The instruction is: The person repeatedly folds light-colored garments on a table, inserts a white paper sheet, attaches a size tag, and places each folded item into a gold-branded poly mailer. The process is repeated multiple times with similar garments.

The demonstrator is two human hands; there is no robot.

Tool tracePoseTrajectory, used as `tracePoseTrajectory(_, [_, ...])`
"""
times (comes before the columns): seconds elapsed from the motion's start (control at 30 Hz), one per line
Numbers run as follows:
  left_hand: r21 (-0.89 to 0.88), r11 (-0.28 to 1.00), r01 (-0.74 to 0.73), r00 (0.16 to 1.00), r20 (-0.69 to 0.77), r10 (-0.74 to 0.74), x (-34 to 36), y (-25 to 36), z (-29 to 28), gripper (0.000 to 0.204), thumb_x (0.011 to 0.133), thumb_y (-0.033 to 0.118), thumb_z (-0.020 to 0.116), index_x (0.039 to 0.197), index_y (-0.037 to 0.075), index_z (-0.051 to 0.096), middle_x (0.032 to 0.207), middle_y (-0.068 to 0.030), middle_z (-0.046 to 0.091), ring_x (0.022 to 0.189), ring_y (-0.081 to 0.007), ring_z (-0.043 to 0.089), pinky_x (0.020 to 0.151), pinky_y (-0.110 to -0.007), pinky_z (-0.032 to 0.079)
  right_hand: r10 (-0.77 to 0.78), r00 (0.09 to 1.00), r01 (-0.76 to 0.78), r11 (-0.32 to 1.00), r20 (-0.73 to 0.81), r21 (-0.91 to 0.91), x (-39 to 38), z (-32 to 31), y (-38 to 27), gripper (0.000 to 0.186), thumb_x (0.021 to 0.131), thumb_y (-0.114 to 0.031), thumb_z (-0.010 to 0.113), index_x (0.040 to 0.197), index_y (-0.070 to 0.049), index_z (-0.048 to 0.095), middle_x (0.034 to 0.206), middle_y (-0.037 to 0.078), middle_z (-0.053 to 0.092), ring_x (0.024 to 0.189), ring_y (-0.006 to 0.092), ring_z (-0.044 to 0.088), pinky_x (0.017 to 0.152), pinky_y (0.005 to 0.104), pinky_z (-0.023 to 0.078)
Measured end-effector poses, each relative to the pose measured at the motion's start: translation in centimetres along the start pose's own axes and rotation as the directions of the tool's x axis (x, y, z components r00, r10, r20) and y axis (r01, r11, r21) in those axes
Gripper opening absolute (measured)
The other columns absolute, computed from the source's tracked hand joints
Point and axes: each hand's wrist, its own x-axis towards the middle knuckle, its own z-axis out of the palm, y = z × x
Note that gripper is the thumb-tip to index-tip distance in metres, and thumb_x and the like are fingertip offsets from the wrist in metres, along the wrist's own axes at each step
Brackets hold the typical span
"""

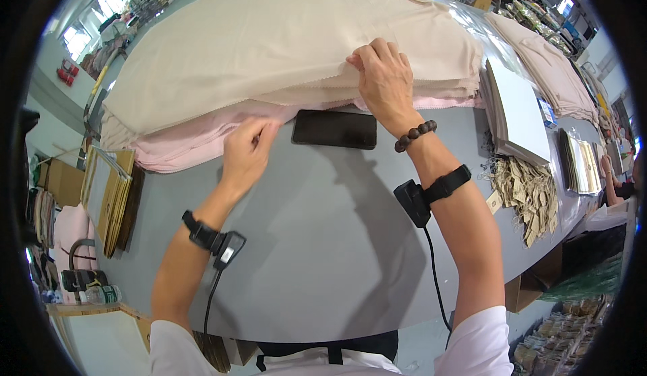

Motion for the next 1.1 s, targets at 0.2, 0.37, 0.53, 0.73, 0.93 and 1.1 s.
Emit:
tracePoseTrajectory(0.2, [0.254,0.959,-0.127,0.954,-0.234,0.188,6.2,-2.3,3.3,0.011,0.097,0.016,0.073,0.101,0.007,0.077,0.088,-0.0083,0.07,0.078,-0.0233,0.066,0.072,-0.035,0.052,0.137,0.99,-0.138,0.986,0.021,0.094,0.8,-0.4,-0.7,0.015,0.102,-0.02,0.066,0.094,-0.008,0.069,0.091,0.008,0.062,0.082,0.0301,0.066,0.066,0.0445,0.051])
tracePoseTrajectory(0.37, [0.319,0.915,-0.246,0.899,-0.278,0.338,7.3,-2.5,3.5,0.011,0.093,0.017,0.076,0.101,0.01,0.078,0.088,-0.0071,0.07,0.085,-0.0281,0.065,0.081,-0.04,0.052,0.215,0.976,-0.206,0.961,-0.029,0.186,1.0,-0.1,-1.0,0.017,0.104,-0.021,0.064,0.095,-0.007,0.068,0.092,0.009,0.063,0.077,0.034,0.065,0.064,0.0454,0.051])
tracePoseTrajectory(0.53, [0.45,0.892,-0.045,0.972,-0.187,0.143,7.8,-3.3,3.7,0.013,0.089,0.02,0.079,0.096,0.009,0.079,0.087,-0.0078,0.076,0.087,-0.0312,0.069,0.091,-0.047,0.049,0.205,0.979,-0.199,0.96,-0.007,0.198,0.7,0.3,-1.0,0.019,0.105,-0.022,0.063,0.095,-0.007,0.069,0.092,0.009,0.063,0.078,0.0338,0.066,0.064,0.0457,0.051])
tracePoseTrajectory(0.73, [0.257,0.963,0.075,0.996,-0.063,-0.061,9.2,-4.9,2.3,0.027,0.094,0.027,0.073,0.092,0.001,0.077,0.083,-0.0187,0.075,0.079,-0.0382,0.071,0.077,-0.047,0.052,0.153,0.98,-0.18,0.956,0.129,0.233,-0.8,0.9,-0.6,0.017,0.1,-0.025,0.069,0.102,-0.008,0.071,0.103,0.009,0.065,0.099,0.0322,0.064,0.082,0.0454,0.051])
tracePoseTrajectory(0.93, [0.069,0.998,-0.012,0.993,-0.12,0.02,9.8,-2.4,-0.3,0.044,0.102,0.04,0.066,0.097,-0.003,0.075,0.073,-0.0204,0.068,0.067,-0.0326,0.066,0.067,-0.043,0.05,-0.025,0.999,0.02,0.992,0.041,0.121,-1.8,1.9,0.0,0.026,0.087,-0.018,0.076,0.111,-0.013,0.07,0.117,0.007,0.064,0.114,0.03,0.061,0.096,0.045,0.047])
tracePoseTrajectory(1.1, [-0.04,0.998,-0.042,0.956,-0.292,0.028,8.9,-2.2,-2.5,0.048,0.108,0.042,0.061,0.102,-0.005,0.073,0.078,-0.0033,0.062,0.075,-0.0112,0.053,0.069,-0.029,0.046,0.151,0.989,-0.148,0.971,0.001,-0.189,-1.6,1.4,8.3,0.031,0.084,-0.011,0.071,0.115,-0.015,0.074,0.123,0.006,0.067,0.114,0.0264,0.064,0.096,0.044,0.049])
